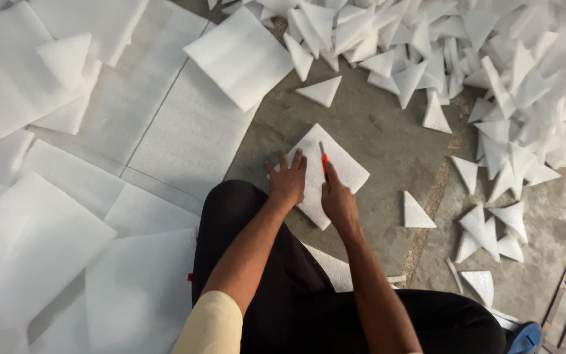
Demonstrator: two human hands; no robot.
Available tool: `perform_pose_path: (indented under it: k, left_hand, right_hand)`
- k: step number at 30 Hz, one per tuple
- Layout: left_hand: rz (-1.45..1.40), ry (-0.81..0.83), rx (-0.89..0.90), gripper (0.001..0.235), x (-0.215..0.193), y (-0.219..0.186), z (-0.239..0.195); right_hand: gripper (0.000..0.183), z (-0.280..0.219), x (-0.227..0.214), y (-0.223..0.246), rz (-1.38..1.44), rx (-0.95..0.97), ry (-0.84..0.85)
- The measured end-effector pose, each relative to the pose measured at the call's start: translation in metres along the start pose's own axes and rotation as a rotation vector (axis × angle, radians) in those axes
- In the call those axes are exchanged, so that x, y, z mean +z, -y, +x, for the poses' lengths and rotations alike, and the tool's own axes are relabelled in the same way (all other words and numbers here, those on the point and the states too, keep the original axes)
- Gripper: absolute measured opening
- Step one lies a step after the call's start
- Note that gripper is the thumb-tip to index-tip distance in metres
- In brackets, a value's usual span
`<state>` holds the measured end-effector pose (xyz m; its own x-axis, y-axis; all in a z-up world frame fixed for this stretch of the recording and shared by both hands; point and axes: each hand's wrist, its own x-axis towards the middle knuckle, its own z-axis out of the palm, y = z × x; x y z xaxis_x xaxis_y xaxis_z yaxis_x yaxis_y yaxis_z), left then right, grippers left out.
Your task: The person sits on the floor and uses a utility knife to cut square white foam sheets into smaller triangular pieces. The person repeatedly picks up a sheet, cuts it diagonally, and discards the resulting pieces onto a growing pile on the floor.
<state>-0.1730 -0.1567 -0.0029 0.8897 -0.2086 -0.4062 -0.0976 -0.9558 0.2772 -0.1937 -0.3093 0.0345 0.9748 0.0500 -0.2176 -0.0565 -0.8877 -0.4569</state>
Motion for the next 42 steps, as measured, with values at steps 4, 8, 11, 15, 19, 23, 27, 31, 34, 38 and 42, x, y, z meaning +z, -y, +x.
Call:
perform_pose_path:
  k: [4, 8, 11, 15, 19, 23, 27, 31, 34, 38, 42]
  left_hand:
    - [0.018, -0.003, -0.004, 0.118, 0.001, 0.000, 0.004]
    - [0.004, -0.007, 0.009, 0.118, -0.002, 0.000, 0.001]
    - [-0.007, -0.034, 0.010, 0.114, -0.003, 0.001, 0.000]
    - [-0.040, -0.027, -0.003, 0.112, 0.003, 0.001, 0.002]
    - [-0.044, -0.009, -0.009, 0.110, 0.007, 0.002, 0.007]
    - [-0.051, -0.042, -0.015, 0.103, 0.005, 0.000, 0.008]
    - [-0.046, -0.004, -0.021, 0.107, -0.003, 0.000, 0.002]
    - [-0.002, -0.049, -0.004, 0.107, -0.002, -0.007, -0.011]
    - [-0.077, -0.094, -0.009, 0.093, 0.010, -0.012, -0.020]
    - [-0.165, -0.014, 0.003, 0.101, 0.011, -0.012, -0.016]
    - [-0.200, 0.025, -0.023, 0.107, 0.004, -0.013, -0.013]
  right_hand:
    - [0.061, 0.048, -0.004, 0.009, -0.080, 0.002, 0.004]
    - [0.061, 0.069, -0.005, 0.020, -0.131, -0.015, 0.028]
    - [0.061, 0.075, -0.009, 0.031, -0.149, -0.034, 0.018]
    - [0.058, 0.061, -0.018, 0.032, -0.046, 0.213, 0.196]
    - [0.056, -0.007, -0.020, 0.016, -0.072, 0.144, 0.185]
    - [0.061, -0.119, -0.022, 0.002, -0.100, 0.126, 0.220]
    - [0.067, -0.193, -0.037, 0.005, -0.120, 0.310, 0.412]
    - [0.069, -0.201, -0.044, 0.008, -0.052, 0.281, 0.330]
    - [0.062, -0.174, -0.035, 0.004, 0.018, 0.178, 0.131]
    - [0.060, -0.110, -0.019, 0.000, 0.054, 0.157, 0.028]
    - [0.061, -0.047, -0.006, 0.001, 0.029, 0.071, -0.027]
